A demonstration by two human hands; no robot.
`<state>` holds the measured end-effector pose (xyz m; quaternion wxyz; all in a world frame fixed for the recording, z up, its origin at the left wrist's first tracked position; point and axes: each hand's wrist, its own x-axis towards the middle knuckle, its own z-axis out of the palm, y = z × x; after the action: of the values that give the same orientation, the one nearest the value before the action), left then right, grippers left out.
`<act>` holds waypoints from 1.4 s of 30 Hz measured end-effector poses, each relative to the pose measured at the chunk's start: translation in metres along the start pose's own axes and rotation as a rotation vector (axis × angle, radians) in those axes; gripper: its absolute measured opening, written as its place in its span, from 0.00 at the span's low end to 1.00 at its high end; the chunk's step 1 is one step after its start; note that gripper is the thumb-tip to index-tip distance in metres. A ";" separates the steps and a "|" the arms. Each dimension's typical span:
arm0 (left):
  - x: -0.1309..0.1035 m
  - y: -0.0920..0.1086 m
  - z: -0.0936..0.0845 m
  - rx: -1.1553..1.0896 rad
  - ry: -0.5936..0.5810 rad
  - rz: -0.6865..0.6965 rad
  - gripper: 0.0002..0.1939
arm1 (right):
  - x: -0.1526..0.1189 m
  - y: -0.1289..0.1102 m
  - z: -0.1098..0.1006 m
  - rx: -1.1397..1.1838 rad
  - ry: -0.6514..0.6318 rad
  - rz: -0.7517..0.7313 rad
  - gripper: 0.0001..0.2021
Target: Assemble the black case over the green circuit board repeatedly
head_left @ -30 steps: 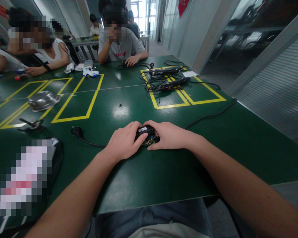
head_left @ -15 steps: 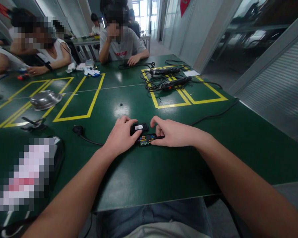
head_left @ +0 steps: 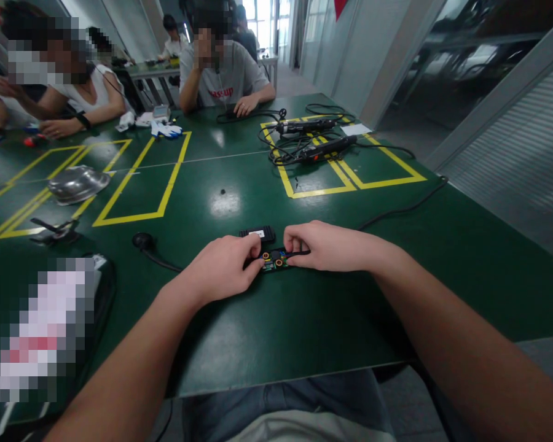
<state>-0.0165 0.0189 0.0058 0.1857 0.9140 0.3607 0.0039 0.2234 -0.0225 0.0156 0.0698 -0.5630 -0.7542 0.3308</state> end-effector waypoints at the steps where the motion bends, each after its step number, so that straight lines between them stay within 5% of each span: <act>1: 0.000 0.000 0.000 -0.019 -0.004 -0.001 0.07 | 0.000 0.000 0.000 -0.003 0.000 -0.005 0.09; 12: -0.002 -0.006 -0.006 -0.252 0.082 0.060 0.08 | -0.006 0.002 -0.008 0.112 0.022 -0.076 0.07; 19: -0.001 -0.010 -0.007 -0.355 0.026 0.064 0.05 | -0.002 0.010 -0.010 0.237 -0.028 -0.040 0.03; 27: 0.000 -0.017 -0.004 -0.337 -0.057 0.035 0.05 | -0.002 0.008 -0.012 0.201 -0.083 0.029 0.04; 42: 0.002 -0.018 -0.005 -0.270 0.009 0.022 0.06 | 0.003 0.018 -0.012 0.148 -0.072 0.003 0.06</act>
<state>-0.0281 0.0342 0.0043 0.3051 0.8846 0.3477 0.0587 0.2426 -0.0115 0.0138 0.0836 -0.5452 -0.7287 0.4058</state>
